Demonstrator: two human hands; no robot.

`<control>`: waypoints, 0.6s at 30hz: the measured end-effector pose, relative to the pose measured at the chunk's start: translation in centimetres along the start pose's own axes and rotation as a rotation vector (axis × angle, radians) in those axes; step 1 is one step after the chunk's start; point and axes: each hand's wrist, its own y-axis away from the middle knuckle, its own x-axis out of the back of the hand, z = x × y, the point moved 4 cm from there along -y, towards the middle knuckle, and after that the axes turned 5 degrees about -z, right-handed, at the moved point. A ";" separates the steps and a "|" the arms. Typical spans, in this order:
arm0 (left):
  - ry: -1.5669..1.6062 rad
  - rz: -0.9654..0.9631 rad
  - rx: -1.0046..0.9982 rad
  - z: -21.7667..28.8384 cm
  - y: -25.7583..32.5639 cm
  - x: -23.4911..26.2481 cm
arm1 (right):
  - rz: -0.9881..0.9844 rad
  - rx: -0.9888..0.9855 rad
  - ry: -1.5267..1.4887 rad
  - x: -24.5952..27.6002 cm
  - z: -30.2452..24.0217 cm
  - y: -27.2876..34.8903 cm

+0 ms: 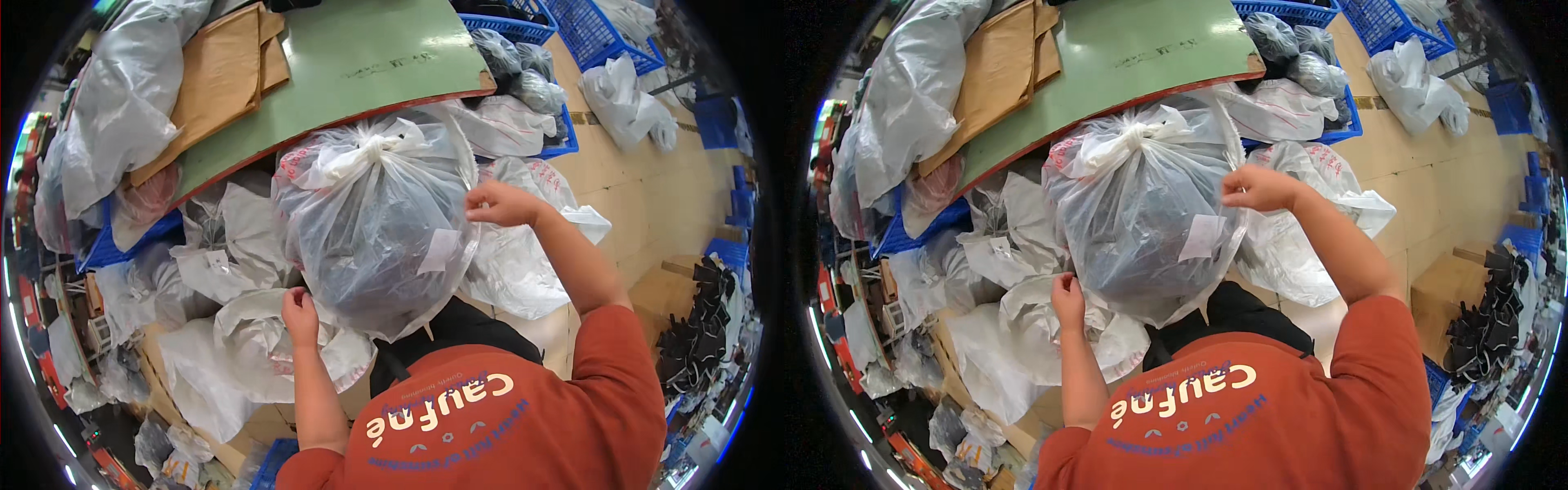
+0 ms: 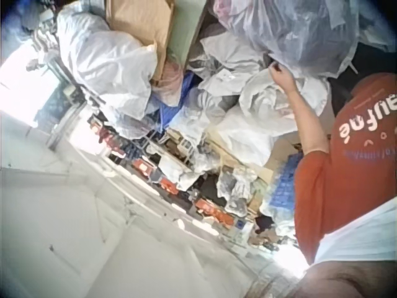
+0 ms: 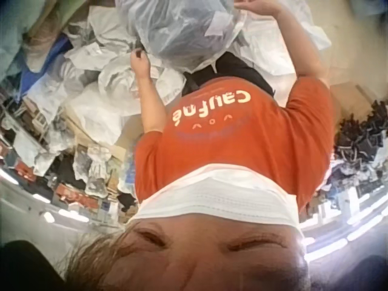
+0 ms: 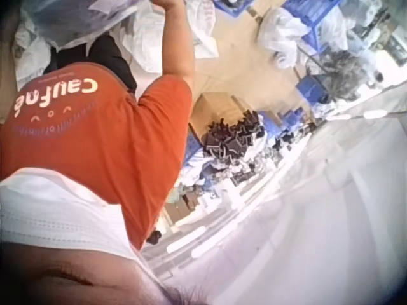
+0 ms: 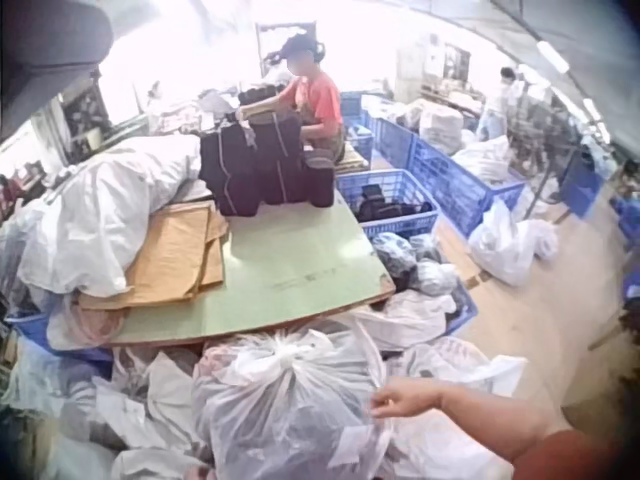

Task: The recorder extracts bundled shoe components from larger sacks and organizes them into smaller clear plastic bags for distribution or shipping.

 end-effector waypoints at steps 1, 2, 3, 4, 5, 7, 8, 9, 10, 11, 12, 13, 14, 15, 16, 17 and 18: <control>0.032 0.023 -0.092 1.9 -0.3 -0.3 | 0.001 -0.007 -0.002 -0.3 0.2 0.1; 0.063 0.046 -0.179 3.9 -0.5 -0.3 | -0.082 -0.006 0.132 -1.1 0.1 0.3; 0.076 0.003 -0.301 6.3 -0.6 -0.4 | -0.171 -0.006 0.260 -2.2 0.0 0.4; 0.088 -0.037 -0.418 8.8 -0.5 -0.6 | -0.192 0.025 0.443 -2.9 -1.0 0.3; 0.123 -0.096 -0.531 11.8 -0.1 -1.1 | -0.204 0.019 0.428 -3.3 -1.6 0.3; 0.221 -0.299 -0.577 15.1 1.7 -3.3 | -0.384 0.033 0.330 -4.8 -2.7 -0.3; 0.259 -0.469 -0.561 16.5 3.1 -5.2 | -0.415 0.087 0.345 -5.7 -2.4 -0.8; 0.294 -0.596 -0.581 18.3 4.5 -7.1 | -0.450 0.139 0.361 -6.8 -2.1 -1.0; 0.424 -0.640 -0.493 18.6 5.9 -9.5 | -0.507 -0.021 0.190 -7.7 -2.1 -1.2; 0.425 -0.653 -0.456 18.4 6.9 -11.8 | -0.521 -0.012 0.193 -7.9 -2.3 -1.1; 0.424 -0.663 -0.417 17.4 7.5 -13.9 | -0.504 -0.025 0.092 -7.9 -2.1 -0.8; 0.521 -0.771 -0.335 15.6 7.9 -15.7 | -0.491 -0.036 -0.010 -8.1 -2.1 -0.4; 0.594 -0.991 -0.186 12.1 9.1 -18.8 | -0.419 0.014 -0.130 -8.3 -1.4 -0.2; 0.470 -1.286 0.126 10.8 11.1 -18.8 | -0.440 0.023 -0.137 -8.6 -1.2 0.5; 0.311 -1.302 -0.035 10.7 12.0 -17.7 | -0.377 -0.074 0.005 -8.5 -1.0 1.1; 0.068 -1.166 -0.309 8.7 13.4 -17.0 | -0.310 -0.156 0.156 -8.4 -1.2 1.2; -0.049 -1.037 -0.541 8.4 14.4 -15.1 | -0.328 -0.144 0.157 -8.8 -0.7 1.6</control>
